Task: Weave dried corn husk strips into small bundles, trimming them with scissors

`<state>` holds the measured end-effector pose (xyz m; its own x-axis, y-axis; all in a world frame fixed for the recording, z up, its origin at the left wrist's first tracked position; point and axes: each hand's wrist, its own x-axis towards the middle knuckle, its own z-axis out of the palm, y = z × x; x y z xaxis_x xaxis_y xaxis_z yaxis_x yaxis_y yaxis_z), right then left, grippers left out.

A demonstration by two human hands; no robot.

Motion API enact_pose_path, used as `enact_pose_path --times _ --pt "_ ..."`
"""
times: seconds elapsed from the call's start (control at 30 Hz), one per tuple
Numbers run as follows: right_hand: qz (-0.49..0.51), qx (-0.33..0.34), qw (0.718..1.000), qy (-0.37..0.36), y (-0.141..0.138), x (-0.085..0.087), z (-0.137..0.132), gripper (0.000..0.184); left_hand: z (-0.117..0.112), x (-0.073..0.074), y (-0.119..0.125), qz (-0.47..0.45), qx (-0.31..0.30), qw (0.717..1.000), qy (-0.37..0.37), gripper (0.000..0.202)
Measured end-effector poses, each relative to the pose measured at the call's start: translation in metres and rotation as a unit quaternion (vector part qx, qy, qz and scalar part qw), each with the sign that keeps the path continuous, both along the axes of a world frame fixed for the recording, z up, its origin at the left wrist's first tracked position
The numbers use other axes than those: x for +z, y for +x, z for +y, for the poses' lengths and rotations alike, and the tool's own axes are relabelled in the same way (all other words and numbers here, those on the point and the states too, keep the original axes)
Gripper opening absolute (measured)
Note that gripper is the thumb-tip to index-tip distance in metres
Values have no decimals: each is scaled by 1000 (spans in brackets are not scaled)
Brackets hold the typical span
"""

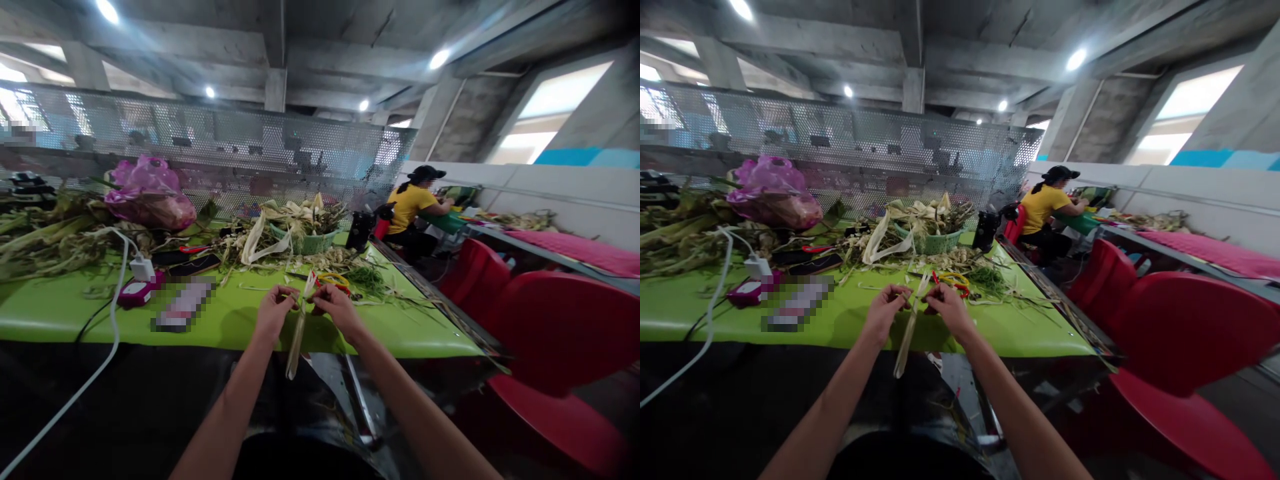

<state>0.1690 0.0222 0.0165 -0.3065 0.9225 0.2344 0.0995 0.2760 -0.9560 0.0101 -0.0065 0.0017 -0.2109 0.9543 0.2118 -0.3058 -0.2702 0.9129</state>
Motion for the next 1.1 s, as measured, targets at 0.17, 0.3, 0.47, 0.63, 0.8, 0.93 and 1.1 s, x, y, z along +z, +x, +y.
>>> enact_pose_path --times 0.17,0.3,0.47,0.63,0.8,0.93,1.1 --pt "30 11 999 -23 -4 -1 -6 27 -1 2 2 -36 -9 999 -2 19" --pt "16 3 1000 -17 -9 -4 -6 26 -3 3 1 -33 -16 999 0 20" --pt "-27 -18 999 21 -14 -12 0 22 -5 4 1 -27 -25 999 2 24" --pt "-82 -49 992 80 -11 -15 2 17 -3 -2 -1 13 -11 1000 18 20" --pt "-177 -58 965 185 -7 -9 -8 9 0 -6 -1 61 5 998 30 15" --pt "-265 -88 916 287 -7 -7 -14 16 4 -5 -3 67 42 997 22 18" --pt "-199 -89 951 220 -8 -11 -10 11 9 -7 -5 64 22 998 16 19"
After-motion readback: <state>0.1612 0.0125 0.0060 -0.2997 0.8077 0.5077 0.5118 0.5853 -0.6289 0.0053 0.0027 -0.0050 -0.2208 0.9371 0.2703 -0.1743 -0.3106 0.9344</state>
